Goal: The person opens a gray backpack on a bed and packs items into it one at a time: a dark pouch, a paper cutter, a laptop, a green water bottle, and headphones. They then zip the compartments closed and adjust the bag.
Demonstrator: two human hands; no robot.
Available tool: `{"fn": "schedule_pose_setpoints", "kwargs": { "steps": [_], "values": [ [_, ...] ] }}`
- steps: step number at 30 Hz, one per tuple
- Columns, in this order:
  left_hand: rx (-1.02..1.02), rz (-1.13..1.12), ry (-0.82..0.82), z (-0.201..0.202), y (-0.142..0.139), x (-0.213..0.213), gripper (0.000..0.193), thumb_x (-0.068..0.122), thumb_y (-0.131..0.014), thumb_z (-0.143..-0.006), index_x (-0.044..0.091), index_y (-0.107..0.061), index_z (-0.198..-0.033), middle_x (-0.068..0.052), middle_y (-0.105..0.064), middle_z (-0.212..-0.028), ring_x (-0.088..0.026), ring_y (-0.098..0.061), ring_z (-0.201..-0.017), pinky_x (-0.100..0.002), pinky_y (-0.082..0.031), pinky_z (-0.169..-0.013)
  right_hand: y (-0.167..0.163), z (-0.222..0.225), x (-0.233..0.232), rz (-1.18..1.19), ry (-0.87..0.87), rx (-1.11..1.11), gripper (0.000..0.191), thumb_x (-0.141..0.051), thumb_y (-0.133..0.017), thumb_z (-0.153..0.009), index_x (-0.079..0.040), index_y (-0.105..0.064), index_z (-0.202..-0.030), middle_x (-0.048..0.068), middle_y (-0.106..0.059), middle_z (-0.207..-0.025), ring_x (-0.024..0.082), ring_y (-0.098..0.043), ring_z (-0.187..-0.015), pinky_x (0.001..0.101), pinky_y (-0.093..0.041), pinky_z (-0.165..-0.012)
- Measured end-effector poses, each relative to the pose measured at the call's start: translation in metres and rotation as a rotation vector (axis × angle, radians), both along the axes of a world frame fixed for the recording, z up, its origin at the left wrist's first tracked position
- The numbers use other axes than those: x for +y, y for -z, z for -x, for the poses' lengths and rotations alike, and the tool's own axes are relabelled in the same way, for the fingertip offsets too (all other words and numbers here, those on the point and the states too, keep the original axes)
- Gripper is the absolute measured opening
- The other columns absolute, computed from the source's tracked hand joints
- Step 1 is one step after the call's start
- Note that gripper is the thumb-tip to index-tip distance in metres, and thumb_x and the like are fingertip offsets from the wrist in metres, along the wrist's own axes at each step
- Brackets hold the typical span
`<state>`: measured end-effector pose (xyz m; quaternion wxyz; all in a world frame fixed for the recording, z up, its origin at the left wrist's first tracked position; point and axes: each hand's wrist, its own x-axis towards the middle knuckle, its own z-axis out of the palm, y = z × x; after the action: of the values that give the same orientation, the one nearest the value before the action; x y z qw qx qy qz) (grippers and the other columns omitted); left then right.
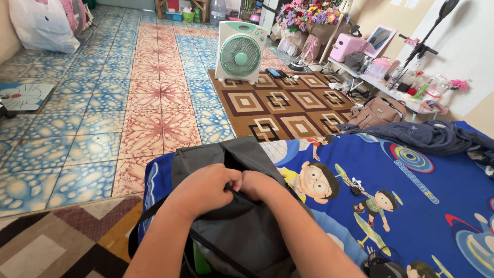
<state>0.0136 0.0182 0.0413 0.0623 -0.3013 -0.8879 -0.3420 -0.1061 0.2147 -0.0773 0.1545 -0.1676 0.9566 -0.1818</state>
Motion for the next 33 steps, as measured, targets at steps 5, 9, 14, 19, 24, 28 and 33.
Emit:
{"fn": "schedule_pose_setpoints", "kwargs": {
  "steps": [5, 9, 14, 19, 24, 28, 33],
  "values": [
    [0.076, -0.030, 0.062, 0.004, 0.011, 0.001, 0.011, 0.005, -0.066, -0.070, 0.009, -0.067, -0.080, -0.012, -0.069, -0.079, -0.033, -0.067, -0.082, -0.043, -0.052, -0.071, 0.031, 0.059, -0.020, 0.203, 0.036, -0.197, 0.031, -0.026, -0.066, -0.087, -0.005, -0.070, -0.111, 0.021, -0.070, -0.106, 0.038, -0.070, -0.097, 0.0457, -0.055, -0.079],
    [-0.033, -0.035, 0.063, 0.005, 0.015, 0.001, 0.011, 0.003, -0.064, -0.070, 0.008, -0.066, -0.080, -0.012, -0.069, -0.077, -0.032, -0.067, -0.079, -0.043, -0.052, -0.069, 0.051, 0.092, -0.052, 0.270, 0.066, -0.163, 0.037, -0.023, -0.064, -0.090, 0.000, -0.063, -0.119, 0.026, -0.063, -0.112, 0.042, -0.069, -0.101, 0.0472, -0.057, -0.081],
    [-0.045, -0.037, 0.099, 0.007, 0.016, -0.002, 0.010, 0.004, -0.065, -0.069, 0.007, -0.065, -0.079, -0.013, -0.069, -0.076, -0.033, -0.067, -0.077, -0.042, -0.051, -0.067, 0.054, 0.097, -0.052, 0.039, 0.079, 0.180, 0.045, -0.018, -0.062, -0.094, 0.006, -0.054, -0.130, 0.032, -0.055, -0.120, 0.048, -0.066, -0.106, 0.0491, -0.059, -0.084],
    [-0.166, -0.038, 0.115, 0.008, 0.013, 0.008, 0.010, 0.002, -0.064, -0.072, 0.006, -0.065, -0.081, -0.010, -0.070, -0.074, -0.026, -0.067, -0.073, -0.039, -0.052, -0.066, 0.004, 0.071, -0.036, -0.043, 0.058, 0.283, 0.042, -0.011, -0.058, -0.085, -0.002, -0.072, -0.124, 0.023, -0.070, -0.122, 0.036, -0.068, -0.113, 0.0439, -0.054, -0.095],
    [-0.201, -0.260, 0.194, -0.002, 0.007, 0.042, 0.012, -0.001, -0.060, -0.081, 0.006, -0.069, -0.084, -0.003, -0.068, -0.069, -0.012, -0.063, -0.066, -0.029, -0.051, -0.062, -0.053, -0.022, 0.040, 0.832, 0.130, -0.034, 0.044, -0.009, -0.043, -0.096, -0.003, -0.061, -0.136, 0.014, -0.074, -0.116, 0.024, -0.073, -0.090, 0.0364, -0.058, -0.080],
    [-0.323, -0.426, 0.320, -0.017, 0.004, 0.084, 0.017, -0.004, -0.056, -0.081, 0.006, -0.068, -0.087, -0.002, -0.066, -0.075, -0.011, -0.062, -0.070, -0.027, -0.050, -0.062, -0.077, -0.119, 0.191, 1.022, 0.250, 0.020, 0.043, -0.012, -0.063, -0.097, -0.002, -0.063, -0.138, 0.013, -0.070, -0.111, 0.017, -0.067, -0.092, 0.0312, -0.054, -0.078],
    [-0.602, -0.544, 0.608, -0.053, 0.046, 0.187, 0.016, -0.001, -0.059, -0.087, 0.006, -0.065, -0.100, -0.001, -0.066, -0.091, -0.008, -0.063, -0.084, -0.025, -0.054, -0.072, -0.052, -0.206, 0.383, 0.342, 1.011, -0.068, 0.037, -0.036, -0.069, -0.092, -0.011, -0.071, -0.120, 0.007, -0.071, -0.111, 0.021, -0.069, -0.089, 0.0446, -0.058, -0.085]
  ]
}}
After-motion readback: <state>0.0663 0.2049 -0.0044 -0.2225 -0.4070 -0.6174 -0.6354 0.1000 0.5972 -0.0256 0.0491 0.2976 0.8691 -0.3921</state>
